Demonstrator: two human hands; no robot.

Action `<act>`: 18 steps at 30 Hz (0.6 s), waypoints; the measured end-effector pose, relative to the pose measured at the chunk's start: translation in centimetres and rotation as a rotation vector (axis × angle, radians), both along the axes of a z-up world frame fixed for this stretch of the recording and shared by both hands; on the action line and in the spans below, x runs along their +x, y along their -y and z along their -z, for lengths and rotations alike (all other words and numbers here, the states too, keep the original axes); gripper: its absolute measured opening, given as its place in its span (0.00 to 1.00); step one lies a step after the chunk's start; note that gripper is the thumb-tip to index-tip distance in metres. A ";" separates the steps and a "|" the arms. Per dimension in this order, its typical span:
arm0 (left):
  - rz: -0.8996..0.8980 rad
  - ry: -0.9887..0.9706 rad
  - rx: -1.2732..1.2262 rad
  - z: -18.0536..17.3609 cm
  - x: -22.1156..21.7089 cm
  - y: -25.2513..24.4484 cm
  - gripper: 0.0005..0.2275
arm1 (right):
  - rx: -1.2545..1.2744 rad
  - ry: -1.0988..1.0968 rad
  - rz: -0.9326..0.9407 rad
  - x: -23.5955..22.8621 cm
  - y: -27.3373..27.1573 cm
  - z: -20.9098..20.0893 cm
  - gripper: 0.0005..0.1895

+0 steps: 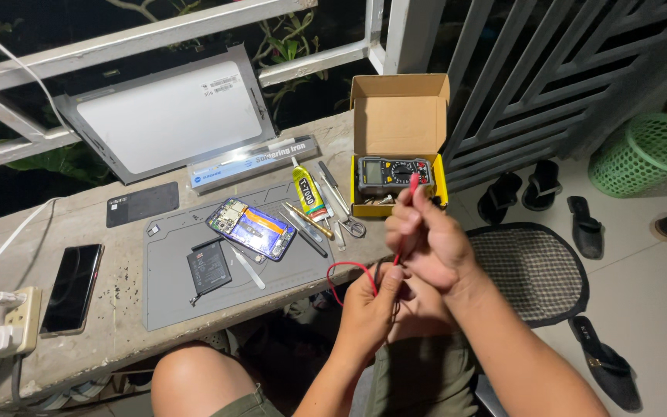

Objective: The person takes a multimeter and its probes out of a box, connects the probes to the multimeter, and uses them to touch contact points on a phone battery while observing the multimeter screen.

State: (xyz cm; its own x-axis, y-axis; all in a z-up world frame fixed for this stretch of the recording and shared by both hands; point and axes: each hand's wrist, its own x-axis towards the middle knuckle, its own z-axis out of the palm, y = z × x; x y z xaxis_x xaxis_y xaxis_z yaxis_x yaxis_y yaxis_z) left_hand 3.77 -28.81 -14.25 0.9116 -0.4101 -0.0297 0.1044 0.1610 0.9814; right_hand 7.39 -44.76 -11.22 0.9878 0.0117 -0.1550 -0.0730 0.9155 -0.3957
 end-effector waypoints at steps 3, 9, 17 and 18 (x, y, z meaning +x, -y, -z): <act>0.029 0.012 0.147 0.9 0.2 0.0 0.14 | -0.088 0.129 -0.037 1.6 2.0 -1.2 0.09; -0.033 0.041 0.225 0.0 -0.1 -0.3 0.19 | -1.543 0.006 0.372 8.0 8.2 2.1 0.03; 0.001 0.113 0.299 0.4 -0.2 -0.4 0.19 | -2.416 -0.017 -0.147 10.0 8.1 1.8 0.40; 0.001 0.114 0.299 0.5 -0.2 -0.4 0.19 | -2.416 -0.016 -0.147 10.0 8.2 1.8 0.40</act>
State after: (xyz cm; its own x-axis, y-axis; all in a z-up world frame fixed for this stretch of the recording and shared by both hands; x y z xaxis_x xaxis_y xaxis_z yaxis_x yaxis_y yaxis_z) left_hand 3.61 -28.43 -14.77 0.9157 -0.3990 -0.0470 -0.0087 -0.1367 0.9906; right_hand 17.42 -52.98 -13.06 0.9965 -0.0831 -0.0014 -0.0796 -0.9506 -0.3001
